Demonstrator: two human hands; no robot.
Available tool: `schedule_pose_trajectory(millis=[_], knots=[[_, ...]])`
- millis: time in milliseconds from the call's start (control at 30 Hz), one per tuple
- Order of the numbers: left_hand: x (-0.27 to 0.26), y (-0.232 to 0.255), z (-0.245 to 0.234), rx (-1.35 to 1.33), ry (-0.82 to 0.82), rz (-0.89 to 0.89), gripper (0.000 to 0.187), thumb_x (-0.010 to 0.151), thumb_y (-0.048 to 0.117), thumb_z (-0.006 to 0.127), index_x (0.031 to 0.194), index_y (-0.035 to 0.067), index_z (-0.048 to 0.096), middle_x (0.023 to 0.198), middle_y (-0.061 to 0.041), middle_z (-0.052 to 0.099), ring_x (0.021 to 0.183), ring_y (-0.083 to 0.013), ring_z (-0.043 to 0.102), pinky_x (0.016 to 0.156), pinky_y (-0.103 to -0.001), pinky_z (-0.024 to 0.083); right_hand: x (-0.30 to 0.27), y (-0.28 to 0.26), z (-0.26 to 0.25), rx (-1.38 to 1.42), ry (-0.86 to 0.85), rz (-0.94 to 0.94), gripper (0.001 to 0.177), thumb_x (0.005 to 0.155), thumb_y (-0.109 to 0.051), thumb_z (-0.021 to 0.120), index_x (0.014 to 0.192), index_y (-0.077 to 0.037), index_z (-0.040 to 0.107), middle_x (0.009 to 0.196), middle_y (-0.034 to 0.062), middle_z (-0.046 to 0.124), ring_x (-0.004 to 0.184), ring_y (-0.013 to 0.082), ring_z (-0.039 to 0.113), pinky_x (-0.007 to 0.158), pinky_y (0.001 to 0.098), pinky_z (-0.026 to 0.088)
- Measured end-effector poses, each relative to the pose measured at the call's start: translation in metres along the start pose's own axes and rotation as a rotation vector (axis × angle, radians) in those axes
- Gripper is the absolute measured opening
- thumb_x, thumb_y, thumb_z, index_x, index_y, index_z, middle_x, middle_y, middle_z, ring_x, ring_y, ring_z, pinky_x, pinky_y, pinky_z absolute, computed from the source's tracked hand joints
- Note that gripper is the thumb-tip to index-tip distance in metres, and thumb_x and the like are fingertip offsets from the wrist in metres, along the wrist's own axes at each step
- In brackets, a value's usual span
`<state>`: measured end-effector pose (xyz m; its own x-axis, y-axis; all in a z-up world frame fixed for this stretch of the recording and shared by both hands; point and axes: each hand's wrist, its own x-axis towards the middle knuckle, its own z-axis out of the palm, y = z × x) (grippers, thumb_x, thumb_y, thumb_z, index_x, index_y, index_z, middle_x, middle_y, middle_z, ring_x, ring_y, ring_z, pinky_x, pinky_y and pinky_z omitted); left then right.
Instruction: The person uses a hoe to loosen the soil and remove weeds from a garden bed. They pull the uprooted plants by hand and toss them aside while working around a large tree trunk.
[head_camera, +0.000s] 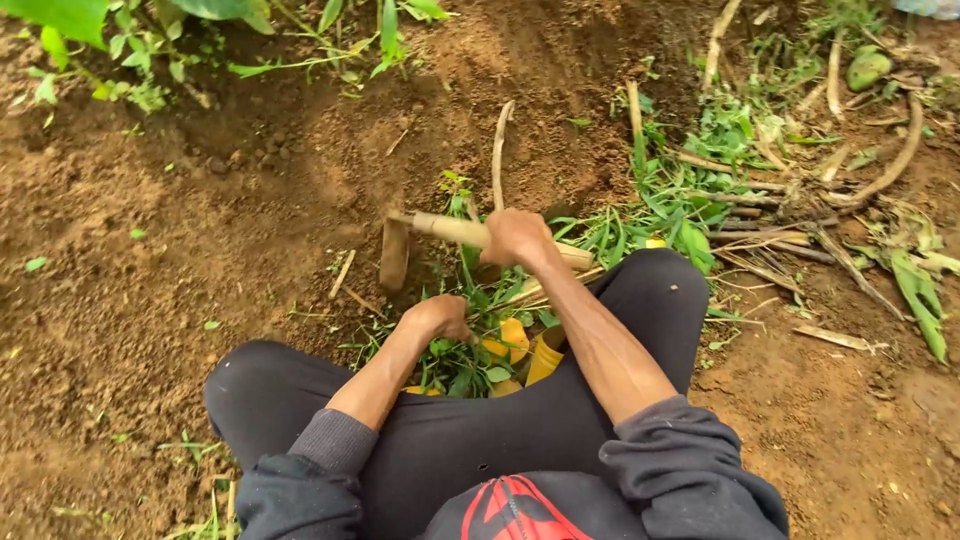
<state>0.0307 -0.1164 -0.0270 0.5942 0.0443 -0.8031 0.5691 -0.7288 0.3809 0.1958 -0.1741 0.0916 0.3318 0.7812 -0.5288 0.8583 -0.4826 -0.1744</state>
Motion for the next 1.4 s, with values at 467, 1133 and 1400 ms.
schedule_pose_trajectory(millis=[467, 1133, 1400], knots=[[-0.06, -0.031, -0.031, -0.219, 0.374, 0.013, 0.025, 0.103, 0.025, 0.062, 0.1, 0.004, 0.074, 0.085, -0.017, 0.076, 0.076, -0.0319, 0.074, 0.07, -0.049, 0.063, 0.057, -0.027, -0.053, 1.197, 0.503, 0.215, 0.043, 0.086, -0.028, 0.077, 0.108, 0.006, 0.063, 0.067, 0.0097, 0.067, 0.051, 0.018, 0.069, 0.044, 0.0338, 0.064], [-0.094, -0.033, -0.178, -0.559, 1.398, -0.23, 0.024, 0.102, 0.018, 0.061, 0.116, 0.004, 0.074, 0.114, -0.019, 0.073, 0.115, -0.0386, 0.069, 0.096, -0.051, 0.058, 0.088, -0.04, -0.063, 0.975, 0.307, 0.035, 0.031, 0.095, -0.017, 0.063, 0.11, 0.01, 0.06, 0.074, 0.0149, 0.066, 0.054, 0.0201, 0.067, 0.046, 0.0319, 0.058], [-0.048, -0.008, -0.209, -0.846, 1.581, -0.175, 0.024, 0.102, 0.013, 0.057, 0.119, -0.001, 0.065, 0.118, -0.023, 0.065, 0.122, -0.045, 0.062, 0.103, -0.057, 0.051, 0.074, -0.046, -0.086, 1.093, 0.269, 0.067, 0.04, 0.091, -0.027, 0.07, 0.112, 0.007, 0.067, 0.081, 0.0183, 0.071, 0.062, 0.0232, 0.07, 0.053, 0.0416, 0.057]])
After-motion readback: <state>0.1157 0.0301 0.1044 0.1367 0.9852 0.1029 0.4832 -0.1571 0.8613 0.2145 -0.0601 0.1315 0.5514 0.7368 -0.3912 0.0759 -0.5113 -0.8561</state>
